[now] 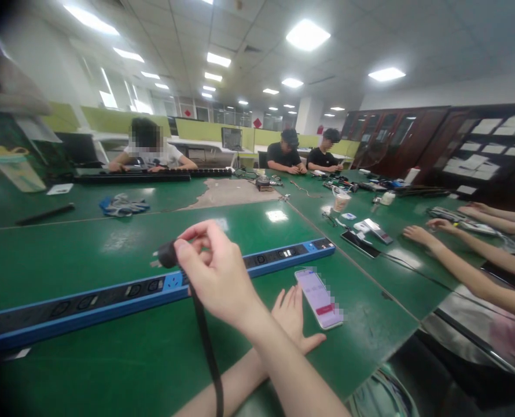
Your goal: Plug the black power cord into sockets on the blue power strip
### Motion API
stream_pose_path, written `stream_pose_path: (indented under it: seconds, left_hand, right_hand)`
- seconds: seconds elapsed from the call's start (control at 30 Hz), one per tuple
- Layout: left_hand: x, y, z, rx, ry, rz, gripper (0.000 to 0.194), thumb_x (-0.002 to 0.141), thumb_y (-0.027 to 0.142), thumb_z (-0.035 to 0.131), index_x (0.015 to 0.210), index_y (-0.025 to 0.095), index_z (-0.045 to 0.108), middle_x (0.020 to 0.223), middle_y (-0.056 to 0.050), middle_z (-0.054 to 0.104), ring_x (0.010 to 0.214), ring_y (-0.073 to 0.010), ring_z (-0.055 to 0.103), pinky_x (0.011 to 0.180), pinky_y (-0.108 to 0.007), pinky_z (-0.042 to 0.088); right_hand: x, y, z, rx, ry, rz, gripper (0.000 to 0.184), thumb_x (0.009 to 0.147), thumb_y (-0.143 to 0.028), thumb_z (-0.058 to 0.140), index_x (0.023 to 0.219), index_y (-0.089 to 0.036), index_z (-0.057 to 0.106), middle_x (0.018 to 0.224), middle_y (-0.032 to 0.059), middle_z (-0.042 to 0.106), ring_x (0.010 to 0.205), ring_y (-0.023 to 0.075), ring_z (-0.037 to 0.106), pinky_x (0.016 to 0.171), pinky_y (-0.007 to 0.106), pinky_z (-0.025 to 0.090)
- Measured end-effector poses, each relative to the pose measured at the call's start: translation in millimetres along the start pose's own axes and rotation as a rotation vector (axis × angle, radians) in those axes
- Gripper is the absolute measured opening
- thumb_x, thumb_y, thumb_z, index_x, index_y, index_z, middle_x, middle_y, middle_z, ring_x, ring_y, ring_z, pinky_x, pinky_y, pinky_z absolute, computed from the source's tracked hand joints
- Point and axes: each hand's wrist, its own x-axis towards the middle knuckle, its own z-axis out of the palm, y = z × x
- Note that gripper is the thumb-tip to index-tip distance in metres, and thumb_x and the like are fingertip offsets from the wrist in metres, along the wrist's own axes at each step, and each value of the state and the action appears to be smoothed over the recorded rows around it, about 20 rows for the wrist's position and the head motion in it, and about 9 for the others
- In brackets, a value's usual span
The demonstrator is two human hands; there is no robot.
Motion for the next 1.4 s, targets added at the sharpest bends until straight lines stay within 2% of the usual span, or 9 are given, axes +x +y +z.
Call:
stream_pose_path:
  seconds: [0.07, 0.13, 0.3, 0.47, 0.6, 0.9, 1.1, 1.27, 1.4]
  left_hand:
    - [-15, -6, -10.3, -0.008, -0.014, -0.035, 0.111, 0.086, 0.059, 0.062, 0.162, 0.011, -0.004, 0.166, -0.023, 0.024, 0.151, -0.0395, 0.029, 0.121, -0.062, 0.032]
    - [-31, -13, -29.8, -0.007, -0.045, -0.023, 0.096, 0.091, 0.047, 0.059, 0.162, 0.011, 0.006, 0.163, -0.022, 0.032, 0.149, -0.0370, 0.035, 0.118, -0.059, 0.037]
    - [-71, -37, -105.6, -0.008, -0.015, -0.062, 0.045, 0.091, 0.017, 0.051, 0.135, 0.023, 0.053, 0.132, -0.011, 0.065, 0.128, -0.0296, 0.059, 0.109, -0.054, 0.049]
    - [-100, -62, -158.6, 0.058, -0.033, -0.126, 0.042, 0.088, 0.006, 0.049, 0.125, 0.023, 0.058, 0.124, -0.009, 0.067, 0.122, -0.0276, 0.060, 0.104, -0.052, 0.051]
    - [-105, -69, -161.4, 0.066, -0.071, -0.082, 0.041, 0.087, 0.004, 0.047, 0.121, 0.023, 0.059, 0.124, -0.008, 0.068, 0.123, -0.0258, 0.061, 0.107, -0.050, 0.051]
    - [-106, -72, -127.7, 0.078, -0.137, -0.069, 0.042, 0.086, 0.007, 0.051, 0.124, 0.021, 0.062, 0.121, -0.008, 0.070, 0.123, -0.0273, 0.062, 0.108, -0.050, 0.051]
    - [-104, -66, -147.2, 0.067, -0.080, -0.072, 0.039, 0.084, 0.004, 0.050, 0.115, 0.023, 0.064, 0.114, -0.007, 0.071, 0.114, -0.0244, 0.066, 0.101, -0.045, 0.055]
    - [-139, -75, -202.1, 0.208, -0.086, -0.095, 0.033, 0.090, 0.007, 0.046, 0.110, 0.025, 0.066, 0.111, -0.007, 0.071, 0.105, -0.0227, 0.066, 0.093, -0.041, 0.054]
    - [-195, -106, -277.7, 0.384, 0.046, -0.216, 0.028, 0.094, 0.012, 0.044, 0.097, 0.025, 0.069, 0.104, -0.004, 0.072, 0.099, -0.0207, 0.065, 0.092, -0.037, 0.050]
  right_hand:
    - [4, 11, 9, 0.022, -0.017, 0.023, 0.029, 0.099, -0.050, 0.055, 0.110, -0.024, 0.054, 0.089, -0.0008, 0.062, 0.053, 0.0066, 0.054, 0.044, 0.018, 0.042]
    - [8, 22, 11, 0.031, -0.016, 0.044, 0.028, 0.099, -0.050, 0.054, 0.111, -0.024, 0.054, 0.090, -0.0010, 0.062, 0.051, 0.0063, 0.054, 0.043, 0.018, 0.042]
    - [18, 44, 3, -0.022, -0.004, 0.110, 0.026, 0.098, -0.047, 0.054, 0.111, -0.025, 0.053, 0.086, -0.0032, 0.061, 0.051, 0.0067, 0.056, 0.045, 0.019, 0.044]
    - [23, 54, 12, -0.094, -0.044, 0.139, 0.024, 0.094, -0.040, 0.060, 0.111, -0.024, 0.055, 0.081, -0.0054, 0.059, 0.053, 0.0072, 0.057, 0.048, 0.019, 0.043]
    - [24, 51, 31, -0.150, -0.079, 0.096, 0.022, 0.091, -0.037, 0.062, 0.108, -0.024, 0.059, 0.078, -0.0053, 0.059, 0.057, 0.0074, 0.054, 0.052, 0.019, 0.042]
    - [20, 35, 38, -0.172, -0.106, 0.079, 0.021, 0.092, -0.035, 0.058, 0.109, -0.023, 0.060, 0.075, -0.0062, 0.055, 0.057, 0.0075, 0.049, 0.055, 0.020, 0.039]
    - [27, 40, 35, -0.297, -0.088, 0.053, 0.020, 0.091, -0.036, 0.059, 0.106, -0.023, 0.061, 0.070, -0.0069, 0.053, 0.060, 0.0089, 0.051, 0.058, 0.020, 0.038]
    - [44, 53, 44, -0.373, -0.099, 0.010, 0.020, 0.090, -0.037, 0.060, 0.103, -0.022, 0.061, 0.070, -0.0067, 0.055, 0.062, 0.0101, 0.052, 0.058, 0.022, 0.036]
    - [68, 55, 74, -0.410, -0.142, -0.045, 0.022, 0.089, -0.037, 0.059, 0.103, -0.021, 0.061, 0.066, -0.0072, 0.055, 0.060, 0.0106, 0.052, 0.058, 0.022, 0.036]
